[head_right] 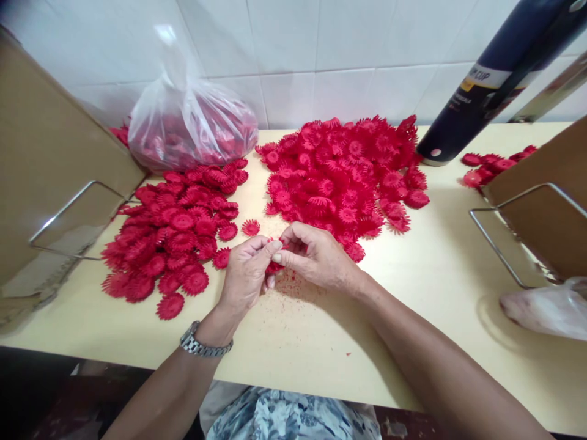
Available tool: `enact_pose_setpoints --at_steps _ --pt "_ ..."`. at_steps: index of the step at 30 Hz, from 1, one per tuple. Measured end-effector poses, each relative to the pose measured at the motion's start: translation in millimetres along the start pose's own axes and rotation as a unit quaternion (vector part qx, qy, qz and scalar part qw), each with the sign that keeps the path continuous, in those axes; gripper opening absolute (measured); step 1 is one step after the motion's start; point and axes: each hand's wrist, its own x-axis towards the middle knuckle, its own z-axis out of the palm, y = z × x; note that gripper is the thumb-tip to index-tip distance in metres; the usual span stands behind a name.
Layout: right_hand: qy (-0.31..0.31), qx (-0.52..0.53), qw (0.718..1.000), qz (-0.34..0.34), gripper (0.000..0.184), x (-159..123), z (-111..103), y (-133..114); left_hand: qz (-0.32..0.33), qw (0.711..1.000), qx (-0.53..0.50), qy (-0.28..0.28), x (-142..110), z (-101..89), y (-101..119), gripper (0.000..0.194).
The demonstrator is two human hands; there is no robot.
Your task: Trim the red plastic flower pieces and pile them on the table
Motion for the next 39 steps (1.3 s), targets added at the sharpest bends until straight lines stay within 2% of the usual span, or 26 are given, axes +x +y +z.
enact_pose_setpoints --at_steps 3,7,13,15,17,19,21,23,25,27,28,30,32,34,39 --pt "0.018 -0.018 1.0 -0.002 0.011 1 -1 2 -0.018 0.998 -0.043 -0.033 -1 2.8 4 0.028" --pt "0.092 -0.065 0.994 -0.008 0.007 1 -3 5 -0.029 0.988 -0.115 -0.101 0 7.2 10 0.019" --pt "0.169 -0.04 0.985 -0.005 0.008 2 -1 9 -0.033 0.995 -0.053 -0.081 0 6.0 6 0.013" --pt "0.26 -0.057 0.963 -0.035 0.006 5 -10 13 -0.045 0.996 -0.031 -0.075 0 5.2 4 0.009" --pt "0.351 -0.142 0.924 -0.063 0.004 9 -25 18 -0.047 0.996 -0.026 -0.07 -1 5.2 3 0.008" --pt "0.378 -0.264 0.883 -0.086 0.008 12 -40 22 -0.042 0.996 -0.032 -0.065 -1 5.2 3 0.011" --pt "0.363 -0.349 0.856 -0.113 0.013 13 -48 23 -0.033 0.997 -0.032 -0.055 -1 4.5 3 0.015" --pt "0.349 -0.364 0.851 -0.145 0.017 12 -46 18 -0.022 0.998 -0.033 -0.042 -1 3.4 4 0.019" --pt "0.29 -0.319 0.887 -0.165 0.016 8 -37 10 -0.009 0.999 -0.032 -0.026 -1 2.6 3 0.024" --pt "0.168 -0.239 0.942 -0.166 0.013 5 -24 0 0.004 1.0 -0.026 -0.001 -1 2.5 3 0.029" --pt "0.11 -0.205 0.959 -0.162 0.013 3 -17 -3 0.009 1.0 -0.021 0.015 -1 2.7 2 0.03" --pt "0.043 -0.179 0.97 -0.156 0.014 2 -7 -6 0.016 0.999 -0.009 0.047 -1 3.0 1 0.033" --pt "0.025 -0.206 0.963 -0.171 0.012 2 -1 -4 0.017 0.998 0.003 0.064 -1 3.0 0 0.035" --pt "0.026 -0.264 0.943 -0.201 0.009 3 2 1 0.009 0.999 0.012 0.052 -1 2.9 0 0.035" --pt "0.102 -0.418 0.871 -0.236 0.02 4 -1 12 -0.006 0.998 -0.005 -0.058 -1 4.9 1 0.022"
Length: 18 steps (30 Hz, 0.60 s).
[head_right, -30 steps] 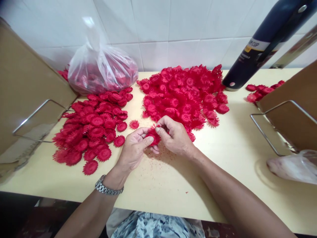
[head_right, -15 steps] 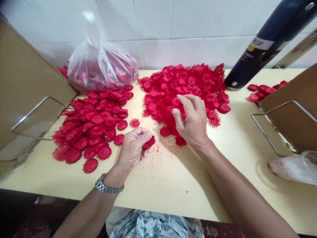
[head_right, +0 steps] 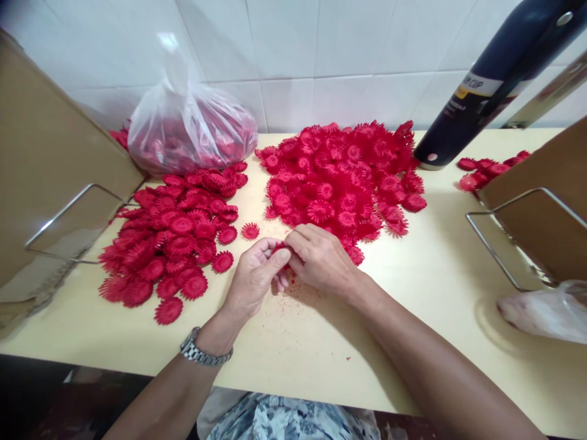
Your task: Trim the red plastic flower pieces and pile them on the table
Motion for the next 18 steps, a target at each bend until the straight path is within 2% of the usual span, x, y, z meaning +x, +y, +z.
enact_pose_setpoints --at_steps 2,5,9,13,16,18 --pt "0.027 -0.046 0.999 -0.006 0.02 -2 1 0 -0.014 1.0 -0.018 -0.017 1 1.1 1 0.018" --pt "0.062 -0.07 0.996 0.002 0.021 -2 3 -4 -0.041 0.999 -0.034 -0.008 2 1.7 2 0.011" --pt "0.106 -0.061 0.99 0.071 0.016 0 1 0 -0.053 0.998 -0.029 0.024 1 2.0 3 0.007" --pt "0.165 -0.115 0.969 0.146 0.014 1 -12 26 -0.068 0.997 -0.018 0.036 -1 2.9 6 0.01" --pt "0.147 -0.156 0.965 0.151 0.016 -1 -19 44 -0.052 0.998 -0.039 0.027 -2 2.0 8 0.012" --pt "0.137 -0.164 0.967 0.136 0.02 -3 -19 47 -0.041 0.997 -0.046 0.04 -2 0.9 9 0.012"
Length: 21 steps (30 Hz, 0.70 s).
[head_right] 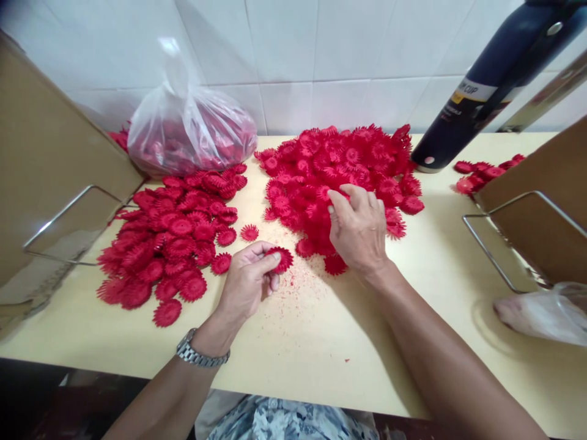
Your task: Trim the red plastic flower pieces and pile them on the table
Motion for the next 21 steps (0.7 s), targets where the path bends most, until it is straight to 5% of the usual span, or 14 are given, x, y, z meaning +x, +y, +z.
enact_pose_setpoints --at_steps 15,21 --pt "0.003 0.221 0.974 -0.046 0.022 -4 -8 -41 0.061 0.998 -0.027 0.016 0 -0.9 -8 0.024" --pt "-0.118 0.355 0.926 -0.044 0.01 -8 -14 -58 0.053 0.997 0.014 0.05 0 0.0 -8 0.037"
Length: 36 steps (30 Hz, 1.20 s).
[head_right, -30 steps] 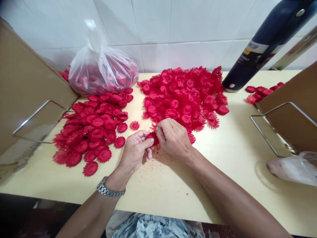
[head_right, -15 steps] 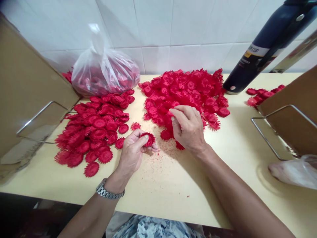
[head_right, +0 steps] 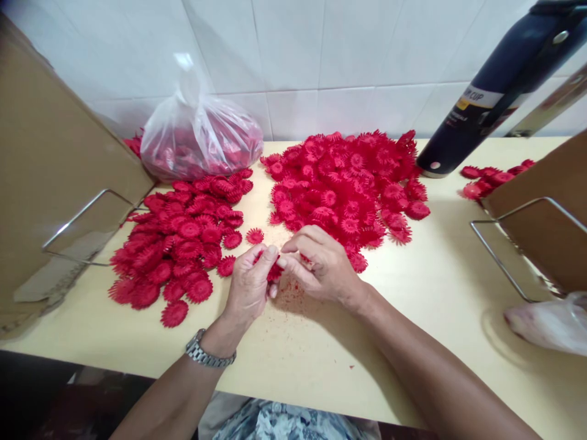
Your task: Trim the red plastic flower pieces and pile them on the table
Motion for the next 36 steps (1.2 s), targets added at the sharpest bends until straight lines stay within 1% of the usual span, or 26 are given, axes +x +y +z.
enact_pose_setpoints --at_steps 3,5,7,8,10,13,15,18,19,20,21,24,25,27,29,30,31,32,33,34,36 --pt "-0.049 0.029 0.998 0.019 0.011 0 3 -2 -0.001 1.0 0.019 0.004 1 -0.4 -1 0.04" --pt "-0.062 0.02 0.997 0.03 0.007 0 4 -2 0.008 0.999 0.036 0.003 0 -1.1 -1 0.04" --pt "-0.069 0.016 0.996 0.048 0.006 1 5 -3 0.03 0.997 0.071 0.001 0 -2.1 0 0.04" --pt "-0.073 0.019 0.995 0.067 0.007 2 5 -4 0.044 0.995 0.09 -0.003 -1 -2.6 1 0.04" --pt "-0.084 0.048 0.987 0.13 0.008 3 3 -7 0.07 0.99 0.125 -0.016 -2 -3.3 3 0.041" --pt "-0.098 0.144 0.954 0.243 0.006 5 -2 -8 0.083 0.984 0.146 -0.053 -5 -3.4 7 0.037" --pt "-0.098 0.237 0.92 0.296 0.01 7 -7 -7 0.065 0.985 0.131 -0.096 -6 -3.1 8 0.031" --pt "-0.107 0.385 0.855 0.331 0.019 8 -11 -3 0.026 0.984 0.088 -0.155 -6 -2.7 9 0.025" --pt "-0.104 0.41 0.842 0.336 0.022 8 -11 -2 0.018 0.984 0.075 -0.162 -6 -2.6 9 0.024" --pt "-0.092 0.415 0.839 0.341 0.023 8 -10 -1 0.013 0.985 0.063 -0.161 -5 -2.7 8 0.023" --pt "-0.075 0.404 0.844 0.345 0.025 7 -8 1 0.011 0.986 0.053 -0.156 -4 -2.8 8 0.022" --pt "-0.016 0.339 0.874 0.349 0.023 6 -5 6 0.003 0.991 0.033 -0.133 -2 -3.2 6 0.02" --pt "0.012 0.32 0.883 0.343 0.021 6 -6 8 -0.001 0.992 0.029 -0.124 -2 -3.2 6 0.019" --pt "0.098 0.264 0.905 0.319 0.018 6 -12 15 -0.011 0.994 0.02 -0.107 -2 -2.6 5 0.019" --pt "0.185 0.153 0.926 0.292 0.013 7 -21 25 -0.02 0.994 0.011 -0.103 -2 -1.3 5 0.018" --pt "0.206 0.076 0.936 0.275 0.009 7 -26 30 -0.022 0.994 0.01 -0.104 -2 -0.5 5 0.017" --pt "0.209 -0.007 0.944 0.254 0.005 7 -30 35 -0.024 0.994 0.011 -0.105 -2 0.2 5 0.015" --pt "0.201 -0.087 0.949 0.226 0.005 7 -33 39 -0.022 0.994 0.014 -0.102 -2 0.6 5 0.014" --pt "0.19 -0.154 0.95 0.192 0.009 6 -35 43 -0.017 0.995 0.018 -0.093 -2 0.7 6 0.013" --pt "0.18 -0.205 0.949 0.156 0.013 6 -36 46 -0.01 0.997 0.021 -0.079 -1 0.4 6 0.012" --pt "0.17 -0.26 0.946 0.092 0.017 5 -34 47 0.001 0.998 0.027 -0.048 0 -0.9 5 0.013"
